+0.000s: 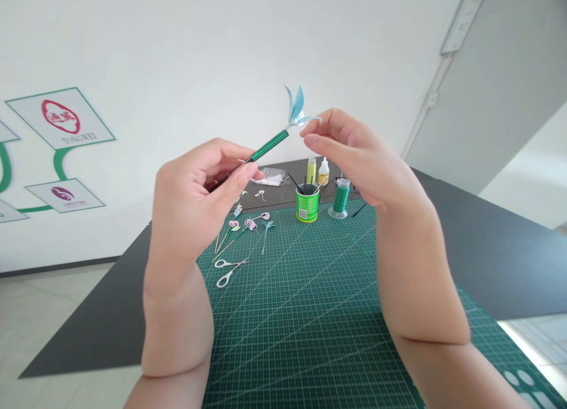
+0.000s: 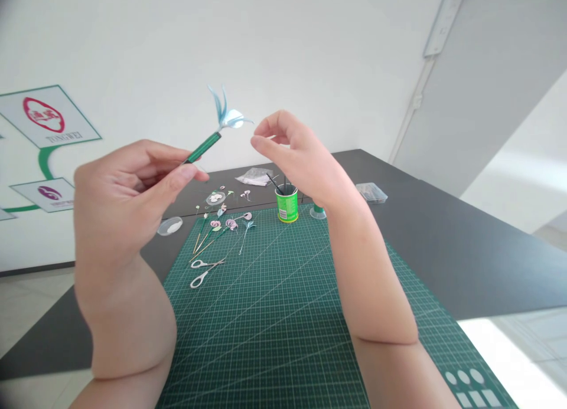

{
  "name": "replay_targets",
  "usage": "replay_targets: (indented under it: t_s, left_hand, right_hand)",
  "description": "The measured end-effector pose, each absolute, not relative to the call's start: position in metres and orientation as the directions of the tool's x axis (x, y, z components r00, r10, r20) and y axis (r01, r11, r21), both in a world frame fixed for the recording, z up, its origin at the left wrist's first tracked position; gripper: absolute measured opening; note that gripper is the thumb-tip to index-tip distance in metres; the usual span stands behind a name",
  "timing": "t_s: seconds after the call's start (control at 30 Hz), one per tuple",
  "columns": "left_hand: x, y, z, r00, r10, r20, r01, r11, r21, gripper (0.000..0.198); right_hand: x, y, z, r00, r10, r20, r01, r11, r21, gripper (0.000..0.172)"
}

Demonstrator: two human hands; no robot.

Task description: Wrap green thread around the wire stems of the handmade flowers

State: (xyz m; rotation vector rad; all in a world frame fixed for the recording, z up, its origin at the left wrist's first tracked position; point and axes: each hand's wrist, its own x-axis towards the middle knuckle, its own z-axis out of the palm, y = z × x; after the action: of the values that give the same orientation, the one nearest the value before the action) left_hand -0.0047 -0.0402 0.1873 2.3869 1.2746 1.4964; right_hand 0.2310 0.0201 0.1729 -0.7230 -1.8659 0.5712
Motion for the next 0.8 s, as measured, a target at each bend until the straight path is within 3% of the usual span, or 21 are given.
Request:
replay_targets:
  t_s: [0.1, 0.23, 0.33, 0.43, 0.57, 0.8]
  left_hand:
    - [0.002, -0.038, 0.183, 0.133, 0.622, 0.772, 0.547, -0.696, 0.466, 0.008]
    - [0.009, -0.032, 0.179, 0.133, 0.631, 0.764, 0.516, -0.702, 0.490, 0.006]
    - [0.012, -0.030, 0.178, 0.125, 0.632, 0.765, 0.516, -0.700, 0.494, 0.008]
    - [0.015, -0.028, 0.178, 0.097, 0.629, 0.771, 0.518, -0.693, 0.500, 0.008]
    - [0.016, -0.025, 0.177, 0.030, 0.641, 0.767, 0.548, -0.652, 0.524, 0.011]
    - [0.016, -0.021, 0.179, -0.006, 0.767, 0.642, 0.642, -0.489, 0.591, 0.015]
  right_hand:
    - [0.224, 0.008, 0.175, -0.303, 0.761, 0.573, 0.108, 0.625, -0.773, 0.026]
    - [0.213, -0.002, 0.176, -0.503, 0.732, 0.460, -0.056, 0.503, -0.862, 0.048]
    - [0.206, -0.005, 0.177, -0.597, 0.689, 0.412, -0.112, 0.436, -0.893, 0.053]
    - [0.202, -0.007, 0.180, -0.615, 0.698, 0.368, -0.051, 0.430, -0.901, 0.045]
    - [0.200, -0.012, 0.182, -0.474, 0.767, 0.433, 0.131, 0.548, -0.826, 0.025]
    - [0.203, -0.023, 0.183, -0.386, 0.707, 0.593, 0.383, 0.707, -0.594, 0.023]
